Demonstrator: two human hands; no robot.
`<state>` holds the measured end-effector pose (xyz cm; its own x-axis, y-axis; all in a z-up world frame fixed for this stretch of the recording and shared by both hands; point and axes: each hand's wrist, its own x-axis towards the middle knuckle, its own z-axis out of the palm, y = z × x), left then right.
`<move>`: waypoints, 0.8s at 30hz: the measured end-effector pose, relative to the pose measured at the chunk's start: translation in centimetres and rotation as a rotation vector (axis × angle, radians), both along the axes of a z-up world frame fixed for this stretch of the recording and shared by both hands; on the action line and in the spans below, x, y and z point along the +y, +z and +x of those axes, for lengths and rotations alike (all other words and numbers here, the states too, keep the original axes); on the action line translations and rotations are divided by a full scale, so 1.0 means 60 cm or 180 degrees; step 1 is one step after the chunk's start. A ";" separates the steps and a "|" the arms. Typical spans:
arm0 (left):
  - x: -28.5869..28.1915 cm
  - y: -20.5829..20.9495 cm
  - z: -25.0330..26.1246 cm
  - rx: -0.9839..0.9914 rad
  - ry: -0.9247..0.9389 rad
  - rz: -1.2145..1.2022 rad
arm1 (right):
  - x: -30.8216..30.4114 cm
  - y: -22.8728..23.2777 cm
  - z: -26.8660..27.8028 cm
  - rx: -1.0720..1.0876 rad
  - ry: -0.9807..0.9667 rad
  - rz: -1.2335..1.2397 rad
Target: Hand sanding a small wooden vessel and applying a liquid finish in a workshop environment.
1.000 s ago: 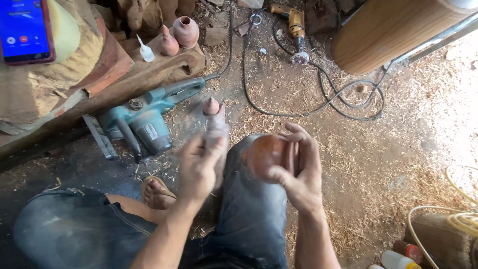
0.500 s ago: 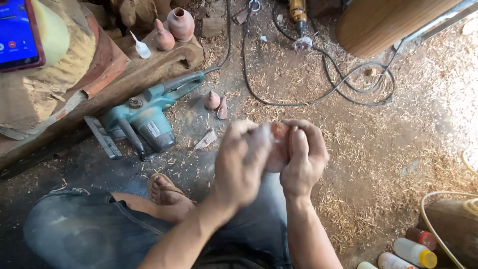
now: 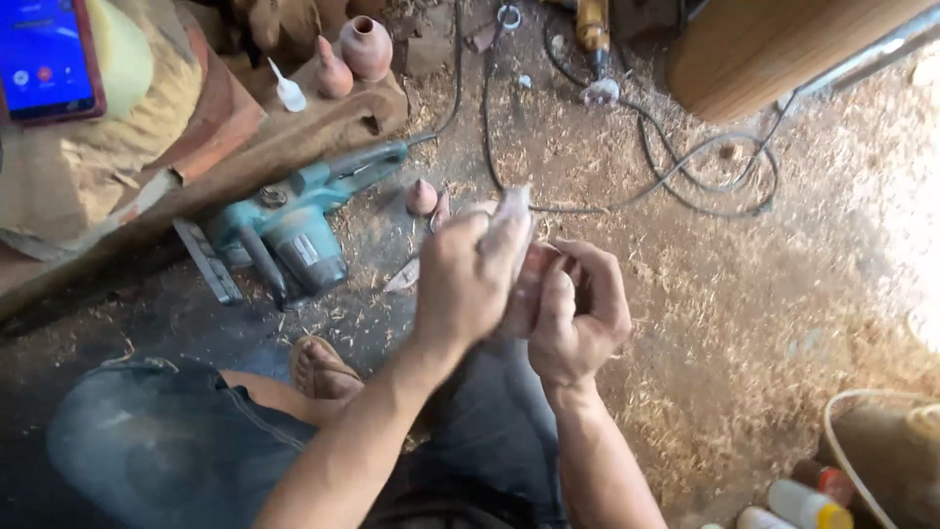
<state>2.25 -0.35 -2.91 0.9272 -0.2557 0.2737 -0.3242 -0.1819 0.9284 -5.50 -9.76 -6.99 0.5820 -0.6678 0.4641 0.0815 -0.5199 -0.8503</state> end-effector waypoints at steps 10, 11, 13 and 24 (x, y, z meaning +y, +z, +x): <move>0.011 0.020 -0.031 0.0180 -0.0241 0.0227 | -0.013 -0.005 0.003 -0.0465 0.0448 -0.0126; 0.012 0.015 -0.056 -0.0341 -0.0052 0.0175 | -0.015 -0.013 0.001 -0.0537 0.0438 -0.0007; 0.013 0.017 -0.055 -0.0874 0.0127 0.0117 | -0.017 -0.019 0.003 -0.0619 0.0424 0.0109; 0.008 -0.056 -0.006 -0.0388 -0.0022 0.0069 | -0.016 -0.004 0.008 -0.0247 0.0284 0.0129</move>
